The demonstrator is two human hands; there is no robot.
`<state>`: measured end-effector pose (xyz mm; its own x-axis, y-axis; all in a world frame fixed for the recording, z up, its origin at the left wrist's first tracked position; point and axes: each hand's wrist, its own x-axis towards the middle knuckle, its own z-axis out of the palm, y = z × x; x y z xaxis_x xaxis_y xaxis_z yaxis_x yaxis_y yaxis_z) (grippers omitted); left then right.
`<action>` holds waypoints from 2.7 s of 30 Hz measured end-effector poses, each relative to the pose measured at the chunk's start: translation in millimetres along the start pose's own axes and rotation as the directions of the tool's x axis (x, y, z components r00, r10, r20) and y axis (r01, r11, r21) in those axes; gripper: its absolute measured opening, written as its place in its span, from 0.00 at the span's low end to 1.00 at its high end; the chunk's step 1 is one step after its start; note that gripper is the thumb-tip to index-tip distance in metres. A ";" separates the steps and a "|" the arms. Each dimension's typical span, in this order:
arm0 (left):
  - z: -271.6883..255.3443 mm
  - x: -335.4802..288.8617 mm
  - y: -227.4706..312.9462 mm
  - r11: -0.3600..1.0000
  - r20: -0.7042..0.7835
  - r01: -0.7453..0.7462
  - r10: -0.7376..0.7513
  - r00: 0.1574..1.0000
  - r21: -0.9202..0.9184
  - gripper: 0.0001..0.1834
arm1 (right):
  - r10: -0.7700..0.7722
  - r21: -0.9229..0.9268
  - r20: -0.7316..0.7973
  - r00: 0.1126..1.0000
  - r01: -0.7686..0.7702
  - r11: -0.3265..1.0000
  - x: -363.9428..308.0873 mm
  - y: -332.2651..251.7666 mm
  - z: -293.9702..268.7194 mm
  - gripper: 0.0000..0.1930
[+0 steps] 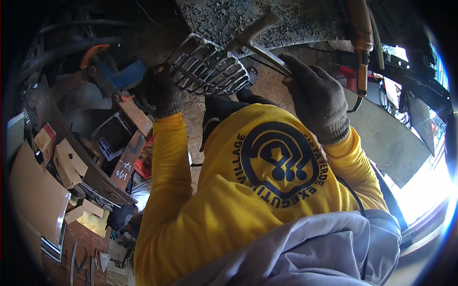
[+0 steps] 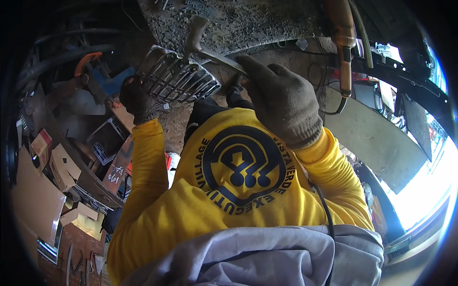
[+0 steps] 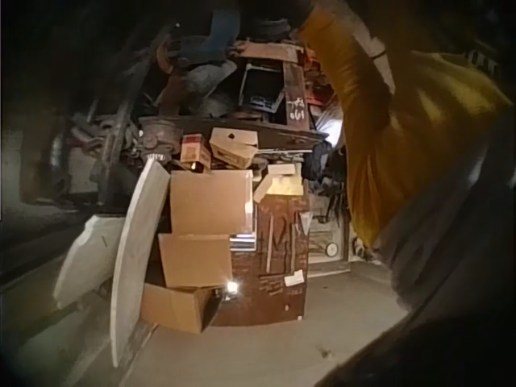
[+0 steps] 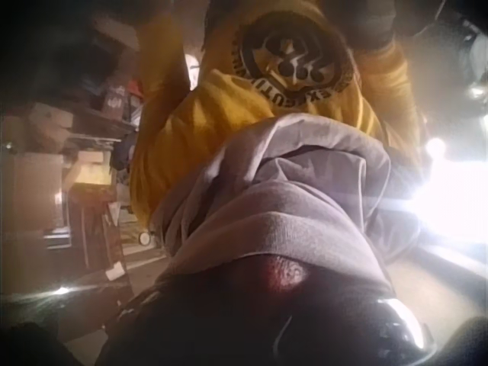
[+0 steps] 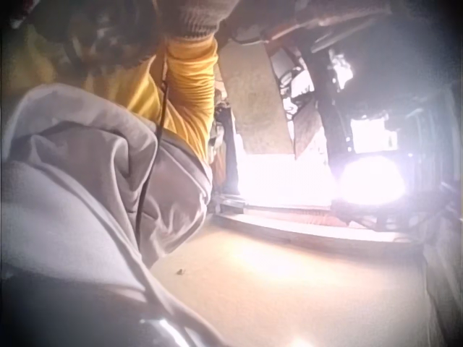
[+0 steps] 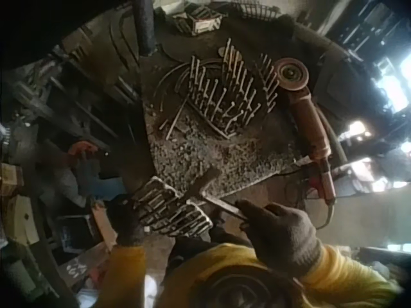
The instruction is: The person grinds a metal cage with a power tool, uses a hammer to shape the metal rods, and welds pieces together using a welding rod.
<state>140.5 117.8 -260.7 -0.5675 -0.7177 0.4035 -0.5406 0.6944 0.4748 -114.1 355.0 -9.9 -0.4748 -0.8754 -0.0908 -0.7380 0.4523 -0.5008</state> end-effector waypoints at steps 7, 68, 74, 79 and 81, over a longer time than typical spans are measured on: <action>-3.4 -5.7 13.9 0.785 0.049 0.388 -0.419 0.907 -0.482 0.21 | 0.190 0.258 0.045 0.981 -0.195 0.946 -18.0 25.4 14.2 0.20; -39.9 45.3 89.6 0.888 0.350 0.380 -0.281 0.894 -0.257 0.36 | -0.039 0.359 -0.187 0.982 0.105 0.927 -18.5 29.3 68.6 0.17; -37.6 47.9 87.7 0.924 0.333 0.297 -0.208 0.920 -0.242 0.36 | -0.084 0.364 -0.267 0.960 0.181 0.913 -20.6 32.2 71.6 0.18; -37.2 44.6 84.2 0.914 0.353 0.332 -0.238 0.905 -0.233 0.35 | -0.055 0.351 -0.223 0.973 0.133 0.927 -18.7 34.1 72.1 0.18; -38.6 47.4 88.5 0.910 0.351 0.330 -0.232 0.907 -0.253 0.35 | -0.069 0.375 -0.297 0.952 0.183 0.909 -17.5 32.3 70.4 0.18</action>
<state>89.8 143.3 -169.3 -0.6077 -0.7940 -0.0185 -0.5222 0.3819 0.7626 -95.8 372.9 -85.1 -0.5434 -0.8143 0.2041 -0.5778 0.1865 -0.7946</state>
